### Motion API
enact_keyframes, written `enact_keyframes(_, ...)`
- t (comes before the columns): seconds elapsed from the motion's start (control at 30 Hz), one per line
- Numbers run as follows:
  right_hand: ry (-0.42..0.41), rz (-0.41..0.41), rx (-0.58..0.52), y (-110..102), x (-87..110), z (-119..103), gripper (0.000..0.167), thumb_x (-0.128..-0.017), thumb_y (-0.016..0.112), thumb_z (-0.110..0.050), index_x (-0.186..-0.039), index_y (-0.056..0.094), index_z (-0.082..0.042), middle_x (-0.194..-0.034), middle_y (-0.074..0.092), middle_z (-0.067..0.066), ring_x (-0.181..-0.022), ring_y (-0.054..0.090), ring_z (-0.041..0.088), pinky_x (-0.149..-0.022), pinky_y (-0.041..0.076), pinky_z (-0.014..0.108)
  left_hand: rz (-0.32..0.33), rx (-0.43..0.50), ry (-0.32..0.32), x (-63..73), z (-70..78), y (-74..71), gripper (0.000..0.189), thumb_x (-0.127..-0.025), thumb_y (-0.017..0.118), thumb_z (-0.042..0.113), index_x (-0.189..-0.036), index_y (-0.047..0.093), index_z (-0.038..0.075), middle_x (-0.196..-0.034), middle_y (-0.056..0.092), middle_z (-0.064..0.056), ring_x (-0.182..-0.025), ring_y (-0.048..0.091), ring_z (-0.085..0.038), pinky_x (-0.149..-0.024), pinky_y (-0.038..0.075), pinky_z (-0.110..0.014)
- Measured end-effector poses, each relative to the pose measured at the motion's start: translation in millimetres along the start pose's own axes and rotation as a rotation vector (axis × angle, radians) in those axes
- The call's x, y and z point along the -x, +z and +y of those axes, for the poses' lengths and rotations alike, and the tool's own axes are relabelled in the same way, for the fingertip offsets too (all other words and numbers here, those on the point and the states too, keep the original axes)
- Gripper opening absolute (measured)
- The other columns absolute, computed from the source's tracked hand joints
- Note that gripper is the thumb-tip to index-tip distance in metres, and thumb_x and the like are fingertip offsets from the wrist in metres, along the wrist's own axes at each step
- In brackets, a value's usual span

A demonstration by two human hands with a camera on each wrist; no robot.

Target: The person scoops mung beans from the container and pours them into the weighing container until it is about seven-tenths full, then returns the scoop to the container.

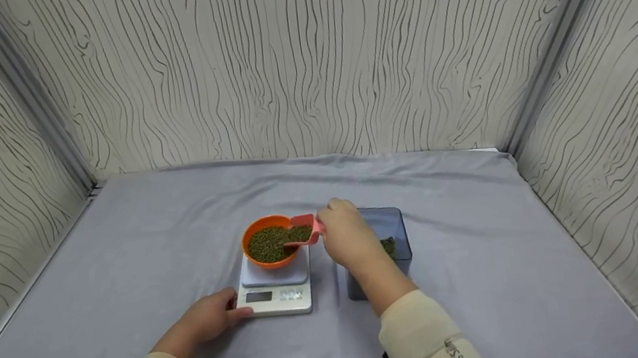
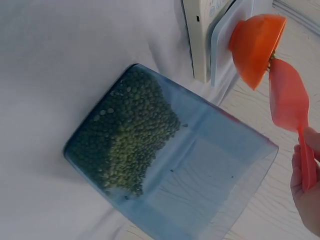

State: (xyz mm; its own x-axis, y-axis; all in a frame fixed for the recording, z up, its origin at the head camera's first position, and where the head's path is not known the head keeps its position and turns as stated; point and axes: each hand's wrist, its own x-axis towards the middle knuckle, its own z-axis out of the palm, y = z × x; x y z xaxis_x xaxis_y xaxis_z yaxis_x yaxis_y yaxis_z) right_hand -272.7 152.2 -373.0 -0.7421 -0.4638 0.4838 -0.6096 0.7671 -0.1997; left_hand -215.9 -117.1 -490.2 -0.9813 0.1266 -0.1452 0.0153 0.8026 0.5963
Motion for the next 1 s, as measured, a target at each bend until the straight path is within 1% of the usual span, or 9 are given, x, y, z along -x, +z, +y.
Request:
enact_keyframes(0.13, -0.063, 0.050, 0.044, -1, -4.1, -8, 0.012, -0.072, 0.071, -0.001, -0.076, 0.060, -0.002, -0.071, 0.048, 0.007, -0.070, 0.049, 0.028, -0.068, 0.040, 0.040, -0.003, 0.009, -0.006, 0.0, 1.0, 0.6, 0.035, -0.077, 0.066, 0.048, -0.079, 0.053, 0.015, -0.072, 0.052, 0.000, -0.068, 0.046, -0.018, -0.066, 0.039, -0.037)
enact_keyframes(0.37, -0.193, 0.080, 0.120, -2, -7.1, -19, 0.009, -0.076, 0.067, -0.002, -0.077, 0.059, -0.003, -0.071, 0.044, 0.005, -0.071, 0.047, 0.026, -0.067, 0.040, 0.038, -0.002, 0.000, -0.008, -0.7, -0.3, 2.4, 0.037, -0.076, 0.066, 0.049, -0.077, 0.051, 0.015, -0.068, 0.049, 0.001, -0.066, 0.045, -0.017, -0.062, 0.037, -0.034)
enact_keyframes(0.5, -0.251, 0.097, 0.165, -3, -9.0, -23, 0.007, -0.076, 0.064, 0.002, -0.080, 0.060, -0.003, -0.073, 0.046, 0.006, -0.071, 0.047, 0.024, -0.068, 0.041, 0.037, -0.010, 0.016, -0.014, -1.3, -1.0, 2.0, 0.037, -0.076, 0.066, 0.050, -0.079, 0.052, 0.015, -0.070, 0.050, 0.001, -0.067, 0.045, -0.017, -0.063, 0.037, -0.034)
enact_keyframes(0.7, -0.326, 0.129, 0.222, -5, -8.5, -24, 0.016, -0.072, 0.059, 0.012, -0.080, 0.060, -0.002, -0.074, 0.048, 0.006, -0.070, 0.047, 0.023, -0.065, 0.042, 0.034, -0.009, 0.027, -0.017, 0.0, -0.9, 2.5, 0.038, -0.076, 0.065, 0.050, -0.081, 0.052, 0.015, -0.071, 0.051, 0.000, -0.068, 0.046, -0.017, -0.064, 0.038, -0.035)
enact_keyframes(0.83, -0.317, 0.139, 0.207, -5, -6.4, -20, 0.018, -0.072, 0.059, 0.013, -0.079, 0.061, -0.002, -0.074, 0.048, 0.005, -0.070, 0.047, 0.023, -0.065, 0.041, 0.034, -0.018, 0.039, -0.026, 0.8, -0.7, 2.9, 0.037, -0.077, 0.066, 0.049, -0.081, 0.052, 0.015, -0.072, 0.052, 0.000, -0.069, 0.046, -0.018, -0.065, 0.038, -0.036)
enact_keyframes(1.0, -0.223, 0.152, 0.105, -12, -4.0, -9, 0.012, -0.074, 0.066, 0.005, -0.081, 0.062, -0.004, -0.075, 0.049, 0.006, -0.072, 0.048, 0.025, -0.068, 0.042, 0.037, -0.014, 0.033, -0.017, 0.5, -0.9, 2.3, 0.036, -0.077, 0.066, 0.048, -0.082, 0.053, 0.015, -0.073, 0.052, 0.000, -0.070, 0.047, -0.018, -0.067, 0.039, -0.036)
